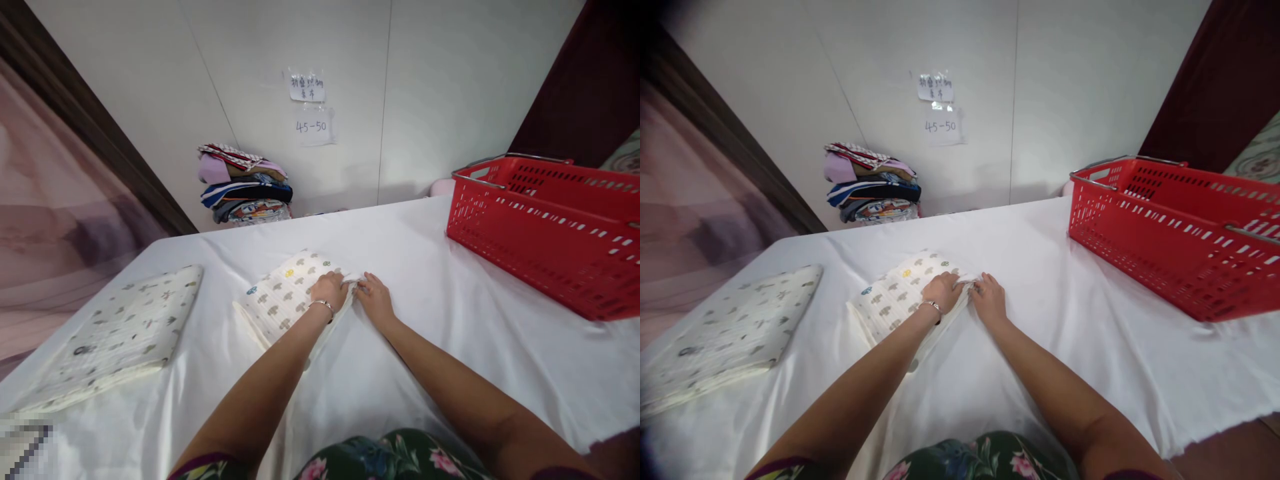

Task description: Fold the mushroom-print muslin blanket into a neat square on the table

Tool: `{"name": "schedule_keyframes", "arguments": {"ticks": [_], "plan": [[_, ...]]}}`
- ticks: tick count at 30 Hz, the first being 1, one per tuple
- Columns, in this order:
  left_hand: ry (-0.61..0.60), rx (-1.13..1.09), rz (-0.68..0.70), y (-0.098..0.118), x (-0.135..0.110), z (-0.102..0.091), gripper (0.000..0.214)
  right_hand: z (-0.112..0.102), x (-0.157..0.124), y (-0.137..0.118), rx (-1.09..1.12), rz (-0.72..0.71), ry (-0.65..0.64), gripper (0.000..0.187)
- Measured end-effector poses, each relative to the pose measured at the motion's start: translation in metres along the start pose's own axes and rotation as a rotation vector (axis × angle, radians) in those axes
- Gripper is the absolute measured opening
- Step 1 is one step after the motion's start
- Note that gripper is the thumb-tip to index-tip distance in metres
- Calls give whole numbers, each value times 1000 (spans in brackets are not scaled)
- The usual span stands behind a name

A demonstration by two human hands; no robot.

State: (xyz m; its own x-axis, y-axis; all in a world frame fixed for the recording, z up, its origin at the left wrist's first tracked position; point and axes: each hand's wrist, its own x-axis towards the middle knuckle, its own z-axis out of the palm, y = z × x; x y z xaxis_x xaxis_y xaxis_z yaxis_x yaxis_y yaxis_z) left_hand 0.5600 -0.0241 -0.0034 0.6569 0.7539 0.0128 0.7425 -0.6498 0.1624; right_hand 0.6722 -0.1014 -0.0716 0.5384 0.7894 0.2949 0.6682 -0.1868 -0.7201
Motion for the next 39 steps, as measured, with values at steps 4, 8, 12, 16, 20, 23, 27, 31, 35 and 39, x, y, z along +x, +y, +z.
{"name": "schedule_keyframes", "arguments": {"ticks": [4,8,12,16,20,23,27,31,35,39], "plan": [[-13,6,-9,1,0,0,29,5,2,-1,115,69,33,17],[-9,-3,-17,1,0,0,29,7,5,2,214,79,63,10],[-5,-10,-12,0,0,0,29,6,6,0,169,63,89,11],[3,3,-5,0,1,0,30,5,8,-4,157,92,77,12],[5,6,0,0,1,-1,30,4,11,-2,268,148,65,8],[-7,1,-5,0,1,-2,30,3,12,0,276,117,49,11],[-18,-4,-10,0,1,-3,31,2,10,-1,184,117,41,12],[-15,-5,-7,1,1,-2,32,1,10,-7,119,131,40,10],[-14,5,-12,1,2,-1,32,0,9,-11,81,132,38,8],[-6,9,-11,1,2,-1,31,2,8,-12,67,122,47,11]]}}
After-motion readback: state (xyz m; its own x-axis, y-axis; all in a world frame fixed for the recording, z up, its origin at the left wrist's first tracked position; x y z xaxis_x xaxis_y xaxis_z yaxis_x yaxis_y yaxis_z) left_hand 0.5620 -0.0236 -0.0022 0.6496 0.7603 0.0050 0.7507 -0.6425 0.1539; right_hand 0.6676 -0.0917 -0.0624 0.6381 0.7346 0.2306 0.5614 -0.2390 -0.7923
